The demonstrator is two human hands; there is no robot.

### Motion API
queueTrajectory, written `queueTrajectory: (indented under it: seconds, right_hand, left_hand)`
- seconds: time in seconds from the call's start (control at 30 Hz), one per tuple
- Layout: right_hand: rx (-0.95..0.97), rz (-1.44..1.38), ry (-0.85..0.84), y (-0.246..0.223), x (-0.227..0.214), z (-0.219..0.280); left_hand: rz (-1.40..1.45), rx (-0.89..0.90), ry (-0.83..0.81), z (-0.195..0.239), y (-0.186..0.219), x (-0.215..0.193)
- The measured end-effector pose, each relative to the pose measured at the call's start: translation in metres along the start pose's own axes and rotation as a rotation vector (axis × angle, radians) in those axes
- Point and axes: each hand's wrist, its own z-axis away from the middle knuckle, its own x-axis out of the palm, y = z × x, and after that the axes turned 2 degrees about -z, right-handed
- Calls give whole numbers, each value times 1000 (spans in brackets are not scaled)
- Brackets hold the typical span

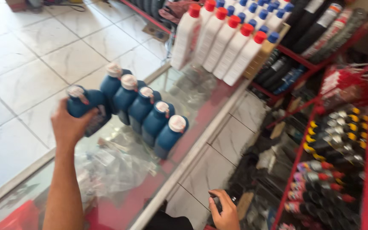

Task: The person repeatedly picks up bottles of automotive fluid from a glass display counter and places them onto a red metal shelf. The person handles both white bottles with red caps and blue bottles with white caps, arranging them in rows on the shelf.

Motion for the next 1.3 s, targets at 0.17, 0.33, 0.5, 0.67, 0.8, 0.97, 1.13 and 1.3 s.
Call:
queueTrajectory:
  seconds: [0.17,0.33,0.5,0.67,0.8,0.97,1.13,1.3]
  right_hand:
    - [-78,-15,-120,-13,26,-36]
    - [-80,-65,-181,-40,39,-49]
    - [-107,-69,-220,-48,38,-30]
    - [-14,-75,-169,-48,13,22]
    - [213,-191,-94,-56,-17,80]
    - [254,-320,145,-69,-47,162]
    - [404,-67,587,-99,-95,238]
    - [581,208,820,-149,-152,304]
  left_hand:
    - [67,-157,-239,16,-14,-13]
    - [269,-136,-297,70,-38,-12]
    - [347,-252,-294,136,-51,3]
    - [850,-542,-419,201,-36,26]
    - [924,-432,-720,247,30,32]
    - [908,-154,-1283,292,162,32]
    - [760,584,-1598,356,284,37]
    - [1236,1206,-1671,421,385,35]
